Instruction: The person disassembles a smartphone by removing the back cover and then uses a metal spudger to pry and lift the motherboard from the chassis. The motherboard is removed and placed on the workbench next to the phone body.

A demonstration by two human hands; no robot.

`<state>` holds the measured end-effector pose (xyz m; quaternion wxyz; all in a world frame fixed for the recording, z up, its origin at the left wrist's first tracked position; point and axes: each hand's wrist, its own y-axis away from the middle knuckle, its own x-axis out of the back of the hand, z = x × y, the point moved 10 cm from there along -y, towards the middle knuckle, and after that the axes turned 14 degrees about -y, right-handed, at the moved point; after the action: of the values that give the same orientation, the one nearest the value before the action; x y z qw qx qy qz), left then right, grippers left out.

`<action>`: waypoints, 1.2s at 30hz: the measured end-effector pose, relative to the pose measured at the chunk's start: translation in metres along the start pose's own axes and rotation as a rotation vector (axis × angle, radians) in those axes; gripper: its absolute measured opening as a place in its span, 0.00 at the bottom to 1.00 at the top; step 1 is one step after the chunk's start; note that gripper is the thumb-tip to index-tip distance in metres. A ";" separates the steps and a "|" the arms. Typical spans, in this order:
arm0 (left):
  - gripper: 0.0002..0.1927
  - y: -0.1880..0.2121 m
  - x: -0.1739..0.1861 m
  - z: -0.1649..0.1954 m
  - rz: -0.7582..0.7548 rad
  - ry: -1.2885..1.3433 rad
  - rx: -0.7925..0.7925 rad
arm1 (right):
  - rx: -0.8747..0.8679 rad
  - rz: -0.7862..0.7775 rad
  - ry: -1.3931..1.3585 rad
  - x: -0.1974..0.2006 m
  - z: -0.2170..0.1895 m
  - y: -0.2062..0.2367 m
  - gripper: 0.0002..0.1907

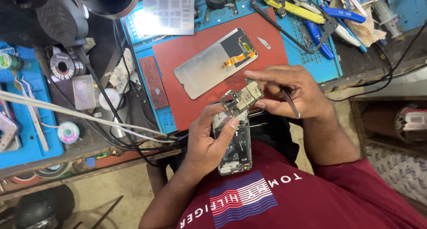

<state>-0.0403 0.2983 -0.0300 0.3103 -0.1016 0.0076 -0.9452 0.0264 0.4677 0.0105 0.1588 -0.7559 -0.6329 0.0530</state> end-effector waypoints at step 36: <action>0.11 -0.004 -0.007 -0.005 0.009 -0.123 0.011 | 0.013 -0.021 -0.046 0.010 0.005 0.002 0.32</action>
<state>-0.0377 0.3054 -0.0365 0.3150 -0.1578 -0.0161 -0.9357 0.0284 0.4776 0.0059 0.1495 -0.7467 -0.6441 0.0727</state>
